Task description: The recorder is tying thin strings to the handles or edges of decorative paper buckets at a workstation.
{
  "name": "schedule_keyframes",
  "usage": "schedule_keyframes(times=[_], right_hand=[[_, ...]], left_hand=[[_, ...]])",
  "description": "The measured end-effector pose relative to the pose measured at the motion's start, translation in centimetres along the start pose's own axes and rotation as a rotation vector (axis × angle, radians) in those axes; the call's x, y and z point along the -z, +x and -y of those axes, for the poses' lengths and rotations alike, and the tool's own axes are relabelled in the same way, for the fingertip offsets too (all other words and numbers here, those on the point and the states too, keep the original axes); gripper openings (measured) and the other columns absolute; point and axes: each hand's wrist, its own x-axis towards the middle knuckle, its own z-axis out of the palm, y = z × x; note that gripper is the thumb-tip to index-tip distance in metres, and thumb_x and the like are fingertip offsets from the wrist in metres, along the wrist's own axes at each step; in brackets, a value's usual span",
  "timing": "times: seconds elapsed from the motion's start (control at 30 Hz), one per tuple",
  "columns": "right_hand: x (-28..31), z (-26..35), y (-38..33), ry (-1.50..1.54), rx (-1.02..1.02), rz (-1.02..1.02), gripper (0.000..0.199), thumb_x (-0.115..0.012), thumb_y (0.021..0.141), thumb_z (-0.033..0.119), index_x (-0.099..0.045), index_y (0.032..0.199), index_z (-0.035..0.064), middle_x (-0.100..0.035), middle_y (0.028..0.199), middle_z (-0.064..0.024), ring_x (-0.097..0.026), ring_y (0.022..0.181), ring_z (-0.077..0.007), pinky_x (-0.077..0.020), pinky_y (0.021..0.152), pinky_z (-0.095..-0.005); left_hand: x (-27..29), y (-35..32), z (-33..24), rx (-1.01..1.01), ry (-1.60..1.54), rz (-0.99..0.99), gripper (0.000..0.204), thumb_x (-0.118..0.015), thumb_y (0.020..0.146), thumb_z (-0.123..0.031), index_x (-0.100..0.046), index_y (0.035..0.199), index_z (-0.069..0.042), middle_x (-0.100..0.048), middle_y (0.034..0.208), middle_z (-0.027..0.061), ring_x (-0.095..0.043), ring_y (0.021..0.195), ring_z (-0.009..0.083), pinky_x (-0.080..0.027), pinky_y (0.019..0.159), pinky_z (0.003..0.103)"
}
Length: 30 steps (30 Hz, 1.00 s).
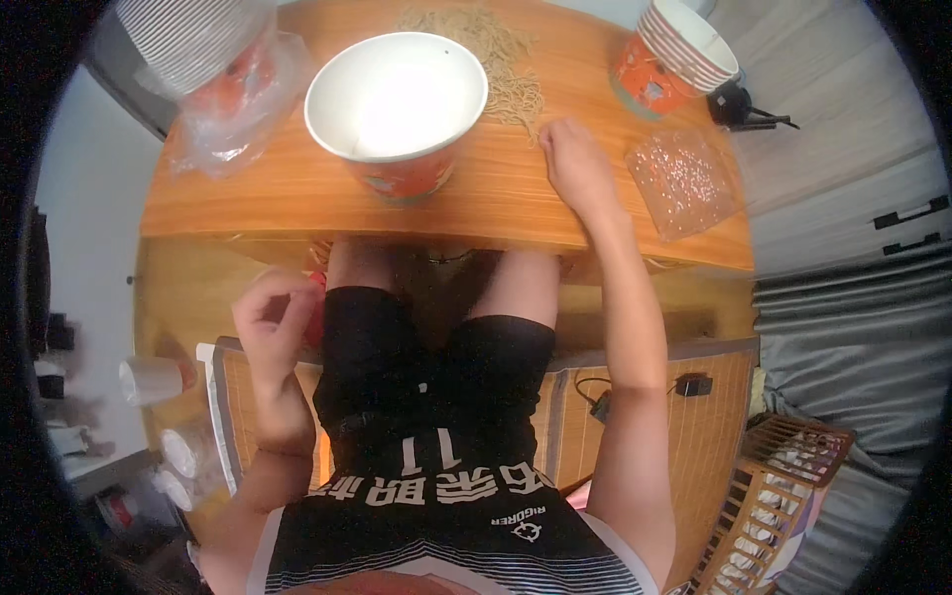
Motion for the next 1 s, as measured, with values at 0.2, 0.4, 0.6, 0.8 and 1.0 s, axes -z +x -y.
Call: schedule_keyframes(times=[0.2,0.4,0.6,0.8,1.0], right_hand=[[4.5,-0.9,1.8,0.207,-0.017,-0.206,0.017,-0.046,0.101,0.013,-0.053,0.102,-0.0024,-0.056,0.094,-0.0182,-0.056,0.089,-0.0309,-0.0458,0.083,-0.0384],[13.4,0.7,9.2,0.177,0.118,-0.263,0.020,-0.050,0.101,0.016,-0.053,0.101,-0.0038,-0.057,0.089,-0.0167,-0.056,0.085,-0.0272,-0.0459,0.081,-0.0352],[19.3,5.0,12.6,0.124,0.215,-0.333,0.019,-0.050,0.103,0.018,-0.052,0.104,-0.0012,-0.053,0.088,-0.0068,-0.048,0.081,-0.0151,-0.0438,0.076,-0.0291],[21.9,4.7,12.5,0.076,0.237,-0.326,0.022,-0.049,0.101,0.016,-0.053,0.107,-0.0041,-0.060,0.100,-0.0211,-0.058,0.095,-0.0353,-0.0460,0.086,-0.0402],[21.8,1.7,12.4,-0.065,0.197,-0.345,0.022,-0.048,0.101,0.017,-0.053,0.107,-0.0037,-0.061,0.104,-0.0227,-0.059,0.099,-0.0358,-0.0469,0.086,-0.0391]], left_hand=[[0.3,2.2,-2.1,-0.060,0.022,-0.080,0.007,-0.067,0.086,0.004,-0.070,0.092,0.002,-0.067,0.083,0.0053,-0.059,0.075,0.0114,-0.046,0.068,0.024],[-5.1,17.2,-8.8,-0.421,0.227,0.017,0.029,-0.074,0.085,-0.025,-0.073,0.102,-0.002,-0.072,0.089,0.0073,-0.065,0.075,0.0129,-0.051,0.069,0.026],[-14.4,29.9,-9.7,-0.601,0.457,0.246,0.041,-0.075,0.081,-0.040,-0.074,0.102,-0.005,-0.074,0.096,0.0123,-0.071,0.088,0.0278,-0.055,0.081,0.036],[-17.2,31.0,-10.8,-0.493,0.219,0.337,0.034,-0.075,0.081,-0.037,-0.076,0.096,-0.007,-0.074,0.091,0.0108,-0.070,0.082,0.0232,-0.055,0.076,0.034],[-18.3,33.1,-9.4,-0.453,0.458,0.366,0.025,-0.071,0.080,-0.030,-0.077,0.091,-0.009,-0.074,0.084,0.0080,-0.069,0.073,0.0177,-0.054,0.069,0.032]])
